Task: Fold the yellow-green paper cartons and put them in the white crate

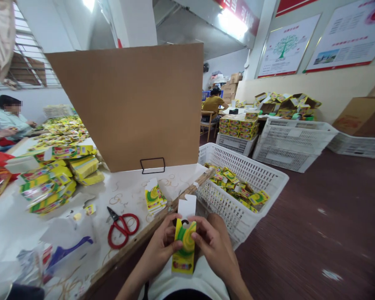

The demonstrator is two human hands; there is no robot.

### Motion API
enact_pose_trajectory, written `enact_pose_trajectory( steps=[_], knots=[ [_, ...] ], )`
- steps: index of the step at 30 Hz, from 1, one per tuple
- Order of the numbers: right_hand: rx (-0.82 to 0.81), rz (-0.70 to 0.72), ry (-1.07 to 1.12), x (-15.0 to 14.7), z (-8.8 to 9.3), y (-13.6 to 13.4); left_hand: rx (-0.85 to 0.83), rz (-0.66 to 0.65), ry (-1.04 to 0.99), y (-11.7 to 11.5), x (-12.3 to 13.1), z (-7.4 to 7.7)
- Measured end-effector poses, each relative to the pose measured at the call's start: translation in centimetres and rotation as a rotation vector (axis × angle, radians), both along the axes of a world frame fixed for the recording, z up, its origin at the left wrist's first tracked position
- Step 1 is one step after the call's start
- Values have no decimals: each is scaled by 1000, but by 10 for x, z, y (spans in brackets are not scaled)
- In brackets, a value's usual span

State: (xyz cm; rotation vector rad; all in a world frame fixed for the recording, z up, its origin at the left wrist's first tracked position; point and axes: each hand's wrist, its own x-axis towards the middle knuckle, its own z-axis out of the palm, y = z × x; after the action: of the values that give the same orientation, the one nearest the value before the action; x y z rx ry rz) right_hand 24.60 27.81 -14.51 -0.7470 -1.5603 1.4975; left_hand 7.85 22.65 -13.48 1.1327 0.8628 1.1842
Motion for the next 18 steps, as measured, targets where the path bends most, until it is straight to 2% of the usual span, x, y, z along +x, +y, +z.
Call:
enact_pose_trajectory(
  steps=[5,9,13,15,18],
  knots=[
    [-8,-3,-72,3,6,-2,-32,-47,-81,-5,1,-5],
    [96,-61,-131,3,8,-1,-65,-46,-103,-6,4,-10],
    [11,-153,34,0,6,-3,-47,12,-63,-8,5,-7],
    [-40,-196,123,-2,5,-4,-40,0,-30,-10,4,-5],
    [13,-157,82,-1,2,-2,-42,-55,6,-11,1,-2]
  ],
)
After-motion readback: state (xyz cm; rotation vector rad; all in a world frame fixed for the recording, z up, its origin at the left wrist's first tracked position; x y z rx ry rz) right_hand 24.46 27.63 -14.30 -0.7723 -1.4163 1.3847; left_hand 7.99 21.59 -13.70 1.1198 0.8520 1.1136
